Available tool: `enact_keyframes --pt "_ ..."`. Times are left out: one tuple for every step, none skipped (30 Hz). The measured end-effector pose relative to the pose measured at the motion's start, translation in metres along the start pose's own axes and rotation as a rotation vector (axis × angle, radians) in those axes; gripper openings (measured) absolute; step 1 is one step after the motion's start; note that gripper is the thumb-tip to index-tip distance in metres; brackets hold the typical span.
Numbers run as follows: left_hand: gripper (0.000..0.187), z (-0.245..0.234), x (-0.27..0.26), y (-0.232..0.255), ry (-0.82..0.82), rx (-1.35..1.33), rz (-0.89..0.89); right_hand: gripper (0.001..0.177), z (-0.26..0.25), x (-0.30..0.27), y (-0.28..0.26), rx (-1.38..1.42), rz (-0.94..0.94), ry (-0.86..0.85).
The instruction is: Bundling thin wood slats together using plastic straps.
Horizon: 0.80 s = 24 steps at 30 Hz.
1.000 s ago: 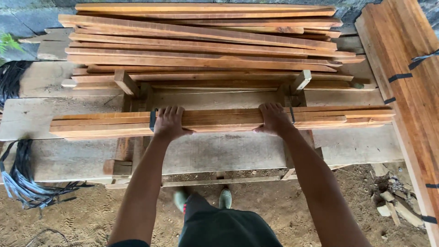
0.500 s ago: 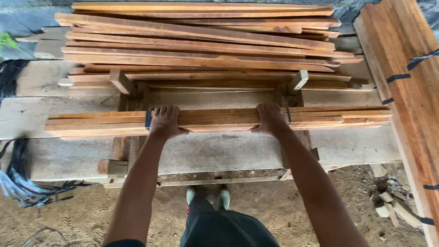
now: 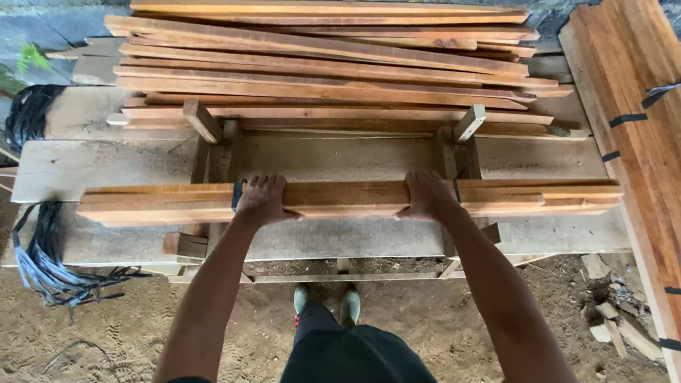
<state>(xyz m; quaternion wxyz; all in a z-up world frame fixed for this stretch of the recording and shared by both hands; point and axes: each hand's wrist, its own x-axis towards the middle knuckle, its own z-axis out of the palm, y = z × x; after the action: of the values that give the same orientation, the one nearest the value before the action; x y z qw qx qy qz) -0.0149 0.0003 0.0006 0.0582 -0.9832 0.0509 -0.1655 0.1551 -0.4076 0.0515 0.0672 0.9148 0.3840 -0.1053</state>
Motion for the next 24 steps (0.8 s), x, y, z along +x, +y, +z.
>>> enact_keyframes --pt "0.093 -0.004 -0.002 0.002 -0.029 -0.019 0.002 0.088 -0.007 -0.005 -0.003 -0.012 -0.015 -0.015" --pt "0.091 -0.008 -0.003 0.004 -0.057 -0.038 0.003 0.089 -0.013 -0.01 -0.007 -0.025 -0.03 -0.031" --pt "0.091 -0.005 -0.001 -0.001 -0.06 -0.04 0.006 0.089 -0.016 -0.008 -0.006 -0.022 -0.027 -0.033" --pt "0.089 -0.003 0.002 -0.005 -0.125 -0.086 0.002 0.089 -0.019 -0.006 -0.005 0.027 -0.01 -0.043" --pt "0.086 0.0 0.006 -0.01 -0.187 -0.131 -0.001 0.089 -0.023 -0.003 -0.002 0.074 0.008 -0.05" --pt "0.086 -0.01 0.013 -0.009 -0.187 -0.131 0.002 0.089 -0.02 0.001 0.001 0.076 0.01 -0.05" --pt "0.088 -0.021 0.02 -0.009 -0.32 -0.182 -0.046 0.091 -0.019 0.006 0.004 0.165 0.03 -0.042" --pt "0.09 -0.031 0.028 -0.011 -0.452 -0.233 -0.094 0.094 -0.018 0.012 0.007 0.253 0.05 -0.034" --pt "0.09 -0.031 0.03 -0.01 -0.45 -0.234 -0.095 0.094 -0.026 0.009 0.007 0.25 0.05 -0.033" --pt "0.096 -0.03 0.032 -0.01 -0.395 -0.235 -0.088 0.092 -0.034 0.006 0.006 0.278 0.024 0.034" --pt "0.103 -0.03 0.03 -0.012 -0.342 -0.232 -0.086 0.09 -0.041 0.005 0.002 0.308 -0.007 0.101" --pt "0.103 -0.032 0.033 -0.014 -0.341 -0.231 -0.091 0.09 -0.043 0.009 0.005 0.307 -0.012 0.101" --pt "0.101 -0.034 0.031 -0.014 -0.258 -0.219 -0.084 0.086 -0.041 0.01 0.006 0.289 -0.008 0.129" --pt "0.099 -0.035 0.029 -0.014 -0.174 -0.207 -0.077 0.083 -0.039 0.012 0.007 0.271 -0.004 0.157" --pt "0.099 -0.025 0.029 -0.016 -0.182 -0.207 -0.086 0.083 -0.026 0.015 0.014 0.274 -0.012 0.149" --pt "0.094 -0.015 0.028 -0.018 -0.088 -0.17 -0.081 0.085 -0.012 0.017 0.021 0.225 -0.018 0.205" --pt "0.088 -0.005 0.03 -0.021 0.01 -0.132 -0.073 0.087 0.0 0.021 0.029 0.175 -0.019 0.266" --pt "0.088 0.021 0.024 -0.023 0.006 -0.13 -0.077 0.087 0.021 0.028 0.032 0.177 -0.025 0.263" --pt "0.084 0.048 0.023 -0.025 0.085 -0.127 -0.104 0.086 0.039 0.036 0.038 0.093 -0.027 0.38" --pt "0.08 0.075 0.023 -0.027 0.164 -0.123 -0.13 0.085 0.056 0.043 0.044 0.007 -0.03 0.497" --pt "0.08 0.071 0.018 -0.017 0.168 -0.122 -0.13 0.085 0.057 0.04 0.039 0.005 -0.029 0.5" --pt "0.076 0.067 0.013 -0.007 0.112 -0.13 -0.212 0.083 0.057 0.037 0.034 -0.007 0.011 0.501" --pt "0.073 0.064 0.008 0.003 0.052 -0.14 -0.289 0.082 0.059 0.033 0.028 -0.016 0.056 0.5" --pt "0.073 0.066 0.009 -0.002 0.053 -0.14 -0.284 0.082 0.058 0.035 0.026 -0.015 0.061 0.5"
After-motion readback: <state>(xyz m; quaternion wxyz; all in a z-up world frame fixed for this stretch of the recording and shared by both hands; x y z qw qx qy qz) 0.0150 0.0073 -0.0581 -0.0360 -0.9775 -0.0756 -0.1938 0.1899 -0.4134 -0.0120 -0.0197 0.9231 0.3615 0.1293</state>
